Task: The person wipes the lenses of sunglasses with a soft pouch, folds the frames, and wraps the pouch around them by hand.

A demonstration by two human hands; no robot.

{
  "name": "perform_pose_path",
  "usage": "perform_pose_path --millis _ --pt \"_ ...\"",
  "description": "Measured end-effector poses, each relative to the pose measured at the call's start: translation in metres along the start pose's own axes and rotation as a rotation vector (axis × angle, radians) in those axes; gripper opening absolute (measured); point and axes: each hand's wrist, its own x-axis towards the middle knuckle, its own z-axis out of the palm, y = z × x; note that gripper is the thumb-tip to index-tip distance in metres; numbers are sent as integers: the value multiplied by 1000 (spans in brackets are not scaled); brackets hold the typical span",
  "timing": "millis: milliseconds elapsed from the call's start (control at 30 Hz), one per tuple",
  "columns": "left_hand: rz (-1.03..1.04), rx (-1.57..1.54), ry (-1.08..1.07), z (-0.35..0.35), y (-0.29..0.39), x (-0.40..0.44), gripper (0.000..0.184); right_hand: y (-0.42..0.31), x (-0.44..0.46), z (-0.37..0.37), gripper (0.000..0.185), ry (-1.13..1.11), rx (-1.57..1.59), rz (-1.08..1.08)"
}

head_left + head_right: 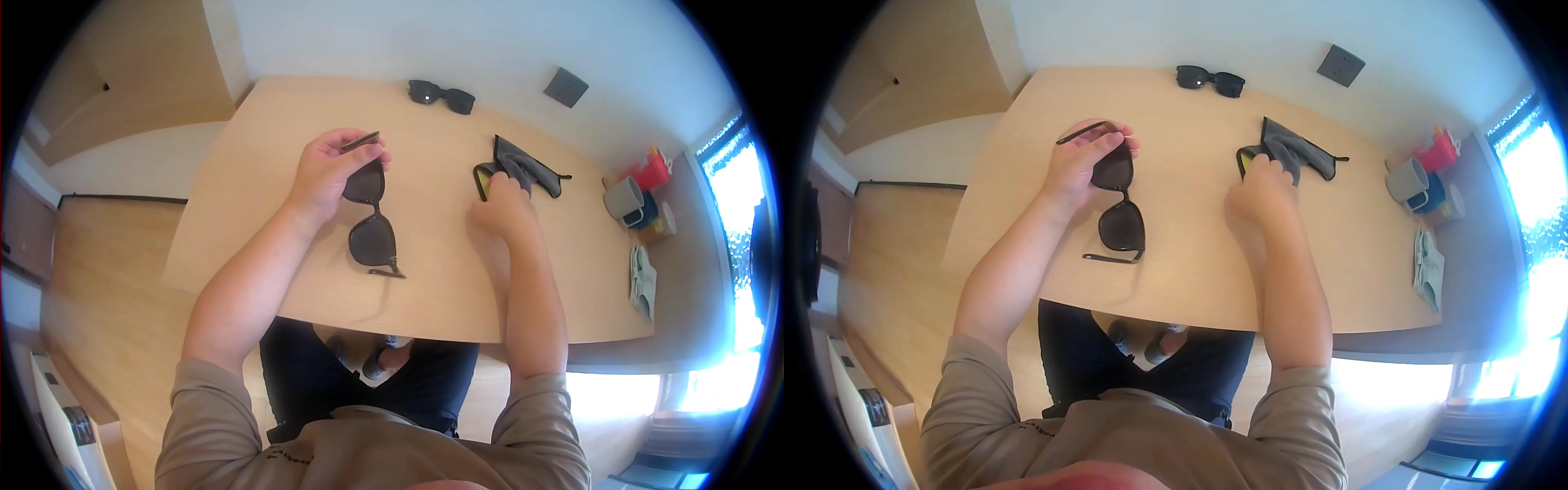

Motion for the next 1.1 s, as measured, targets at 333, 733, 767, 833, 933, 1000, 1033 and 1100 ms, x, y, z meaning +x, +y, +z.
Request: perform_pose_path --millis 333,733,767,833,933,1000,1033,1100 --pt "-151 -100 -59 2 -1 0 20 3 10 8 22 58 205 -147" --pt "-106 -164 5 5 -1 0 17 6 -10 -7 14 -127 1305 -842" --pt "-97 -184 7 5 -2 0 18 13 -5 -9 16 -160 1534 -859" --pt "-106 -181 -10 -1 -5 1 19 34 29 1 13 186 1616 -581" --pt "-120 -196 -25 -4 -6 3 20 49 60 18 13 382 1628 -247" --pt "-128 -195 -30 -2 -5 3 19 52 60 16 13 325 1570 -213" --pt "-131 -184 -27 -1 -3 2 19 46 56 16 12 379 1480 -242" --pt "-132 -184 -25 -1 -1 0 19 36 47 14 13 459 1350 -397"
